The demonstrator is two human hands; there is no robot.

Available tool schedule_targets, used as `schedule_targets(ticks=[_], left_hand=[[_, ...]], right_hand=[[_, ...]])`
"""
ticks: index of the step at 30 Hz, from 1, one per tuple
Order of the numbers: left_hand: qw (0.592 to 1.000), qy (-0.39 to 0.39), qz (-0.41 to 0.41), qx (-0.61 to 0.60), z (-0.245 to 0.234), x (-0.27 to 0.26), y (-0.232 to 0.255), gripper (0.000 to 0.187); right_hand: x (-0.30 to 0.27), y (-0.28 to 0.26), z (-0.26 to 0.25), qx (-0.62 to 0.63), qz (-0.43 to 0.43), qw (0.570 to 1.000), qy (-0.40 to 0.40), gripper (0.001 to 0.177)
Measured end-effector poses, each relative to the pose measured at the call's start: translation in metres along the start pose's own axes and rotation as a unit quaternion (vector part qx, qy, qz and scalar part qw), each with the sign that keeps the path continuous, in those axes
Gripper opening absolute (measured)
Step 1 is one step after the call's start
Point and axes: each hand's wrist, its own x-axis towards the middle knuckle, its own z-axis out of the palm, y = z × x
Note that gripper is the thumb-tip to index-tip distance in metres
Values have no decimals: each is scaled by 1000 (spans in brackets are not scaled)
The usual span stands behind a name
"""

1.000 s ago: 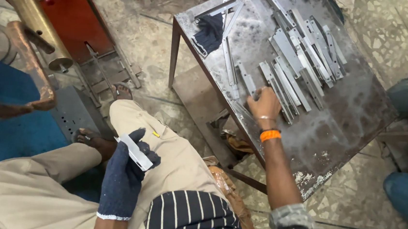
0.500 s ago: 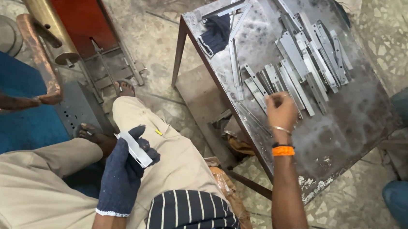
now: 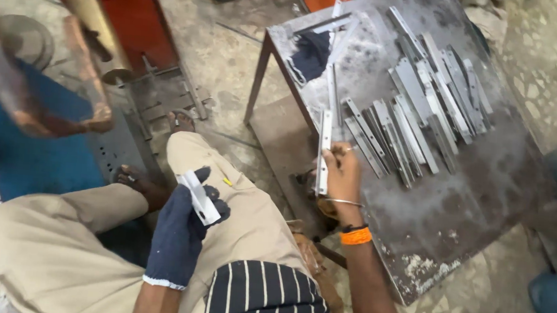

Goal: The person sits at a grinding machine in a metal workshop, holding small flat metal pieces one at a time against the spinning grinder to grind their edges, producing sparks, then places finished pieces on a side table and picks new pieces from a pile.

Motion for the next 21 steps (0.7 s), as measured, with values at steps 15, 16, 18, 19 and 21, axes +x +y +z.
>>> schedule_targets(ticks=[15,16,18,19,21], left_hand=[[990,108,81,-32,-32,-19,33,40],[991,89,93,-30,-38,-18,29,40],[992,80,99,-17,-36,-18,28,39],[993,65,101,-1,-35,-18,27,39],[994,55,89,10,4,-38,62,37]], right_hand=[[-117,-152,114,229,-8,905,-360,32],[-119,-152,114,236,-28,906,-351,27],[-127,-156,117,221,-47,905,-360,27],[-130,-157,117,207,-65,907,-361,27],[-137,-162,120,206,-61,901,-376,27]])
